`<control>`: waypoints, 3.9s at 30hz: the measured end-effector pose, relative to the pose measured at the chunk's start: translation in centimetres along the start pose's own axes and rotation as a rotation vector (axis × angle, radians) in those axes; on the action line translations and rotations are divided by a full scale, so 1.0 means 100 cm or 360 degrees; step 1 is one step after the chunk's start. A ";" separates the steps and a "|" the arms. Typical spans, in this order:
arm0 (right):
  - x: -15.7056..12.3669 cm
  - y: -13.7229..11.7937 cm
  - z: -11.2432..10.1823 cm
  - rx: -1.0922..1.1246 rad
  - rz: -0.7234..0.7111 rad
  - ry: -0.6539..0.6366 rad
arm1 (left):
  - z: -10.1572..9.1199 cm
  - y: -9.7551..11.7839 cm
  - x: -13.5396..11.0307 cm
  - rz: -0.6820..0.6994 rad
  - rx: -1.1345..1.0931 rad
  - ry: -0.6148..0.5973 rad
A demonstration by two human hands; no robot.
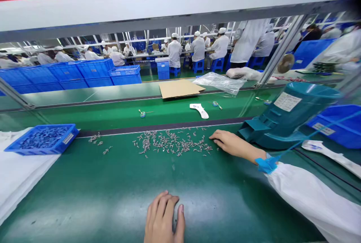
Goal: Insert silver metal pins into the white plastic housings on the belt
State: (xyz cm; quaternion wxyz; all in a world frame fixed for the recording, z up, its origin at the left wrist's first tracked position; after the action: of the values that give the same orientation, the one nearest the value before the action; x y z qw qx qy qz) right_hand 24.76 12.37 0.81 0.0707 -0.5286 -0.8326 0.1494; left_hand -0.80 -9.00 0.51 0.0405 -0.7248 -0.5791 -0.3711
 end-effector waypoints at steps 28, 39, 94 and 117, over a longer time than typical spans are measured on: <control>-0.030 -0.146 0.014 0.2209 0.0144 -0.0130 | -0.018 0.029 0.105 -0.0209 -0.0557 0.0001; -0.043 -0.159 -0.008 0.1731 -0.0144 -0.0016 | -0.042 0.037 0.094 -0.0168 -0.0569 0.0018; -0.077 -0.187 -0.029 0.1103 -0.0419 -0.0033 | -0.036 0.023 0.077 -0.0662 -0.1326 -0.0220; -0.045 -0.063 -0.017 0.0477 0.0245 0.0253 | -0.023 0.000 0.062 -0.0360 -0.0492 -0.0331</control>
State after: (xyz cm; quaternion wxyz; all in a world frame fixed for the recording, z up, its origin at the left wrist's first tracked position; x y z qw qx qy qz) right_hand 21.74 6.07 4.70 0.2027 -0.5844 -0.7499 0.2346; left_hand -1.54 -5.09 5.81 -0.1728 -0.6872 -0.5940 -0.3809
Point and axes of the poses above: each hand's wrist, its own x-axis towards the middle knuckle, its own z-axis out of the palm, y = z × x, the point moved 10 cm from there along x, towards the middle knuckle, and after that the axes turned 2 degrees about x, right-handed, at the moved point
